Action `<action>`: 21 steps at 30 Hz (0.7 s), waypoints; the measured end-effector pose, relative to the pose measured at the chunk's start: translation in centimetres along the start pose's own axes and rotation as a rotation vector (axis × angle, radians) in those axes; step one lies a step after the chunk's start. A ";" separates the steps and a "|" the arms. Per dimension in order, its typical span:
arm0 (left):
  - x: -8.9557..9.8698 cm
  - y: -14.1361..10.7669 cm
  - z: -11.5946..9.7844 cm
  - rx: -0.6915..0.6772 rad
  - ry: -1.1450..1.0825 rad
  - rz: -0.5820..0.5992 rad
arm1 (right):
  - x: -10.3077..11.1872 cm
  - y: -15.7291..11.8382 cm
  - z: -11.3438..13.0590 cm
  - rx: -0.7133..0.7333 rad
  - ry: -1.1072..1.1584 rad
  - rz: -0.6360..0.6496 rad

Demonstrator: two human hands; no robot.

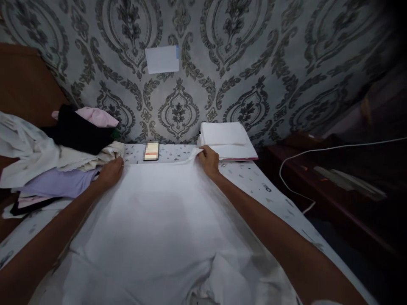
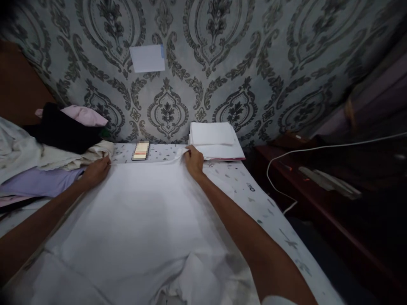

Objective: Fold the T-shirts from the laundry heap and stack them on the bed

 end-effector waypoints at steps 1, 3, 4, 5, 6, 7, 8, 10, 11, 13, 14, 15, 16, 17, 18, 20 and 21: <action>0.0 -0.2 -0.4 0.009 0.035 0.012 | -0.6 0.0 -0.1 0.022 0.011 -0.003; 0.1 -0.5 -1.1 -0.003 0.097 0.014 | -2.0 -0.1 -0.5 0.052 0.011 0.055; 0.3 -0.5 -1.3 -0.010 0.114 0.005 | -2.6 -0.2 -0.7 0.060 0.006 0.093; 0.6 -0.6 -1.5 -0.011 0.121 -0.004 | -3.1 -0.3 -0.9 0.067 0.005 0.122; 0.8 -0.7 -1.6 -0.011 0.119 -0.013 | -3.3 -0.3 -1.0 0.072 0.005 0.138; 1.1 -0.8 -1.7 -0.010 0.110 -0.023 | -3.4 -0.5 -1.0 0.075 -0.001 0.140; 1.3 -1.0 -2.0 -0.011 0.098 -0.034 | -3.4 -0.7 -0.8 0.080 -0.011 0.136; 1.4 -1.9 -3.1 -0.033 0.069 -0.045 | -3.0 -1.7 0.2 0.091 -0.033 0.113; 1.2 -2.7 -3.9 -0.055 0.058 -0.040 | -2.8 -2.5 1.0 0.109 -0.040 0.100; 0.4 -4.7 -6.1 -0.159 -0.005 0.011 | -2.6 -4.7 2.8 0.230 -0.022 0.121; -0.1 -5.8 -7.3 -0.239 -0.052 0.053 | -2.5 -6.0 3.5 0.332 0.001 0.173; -0.6 -6.9 -8.2 -0.337 -0.132 0.104 | -2.5 -7.2 4.1 0.444 0.021 0.255; -1.1 -7.7 -8.8 -0.408 -0.188 0.150 | -2.4 -8.2 4.2 0.532 0.026 0.350; -1.4 -8.3 -8.9 -0.445 -0.228 0.193 | -2.2 -8.9 3.8 0.582 0.015 0.439; -1.6 -8.5 -8.4 -0.435 -0.240 0.222 | -1.8 -9.3 3.0 0.583 -0.010 0.506; -2.1 -7.9 -5.9 -0.306 -0.186 0.247 | -0.3 -8.9 0.2 0.486 -0.102 0.544; -2.3 -7.3 -4.1 -0.226 -0.157 0.234 | 0.7 -8.4 -1.5 0.415 -0.157 0.531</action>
Point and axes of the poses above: each hand's wrist, its own y-axis towards the middle knuckle, its own x-axis out of the back of the hand, z = x × y, the point moved 2 cm from there along y, towards the middle knuckle, and after that the axes turned 11 degrees about x, right-handed, at the moved point
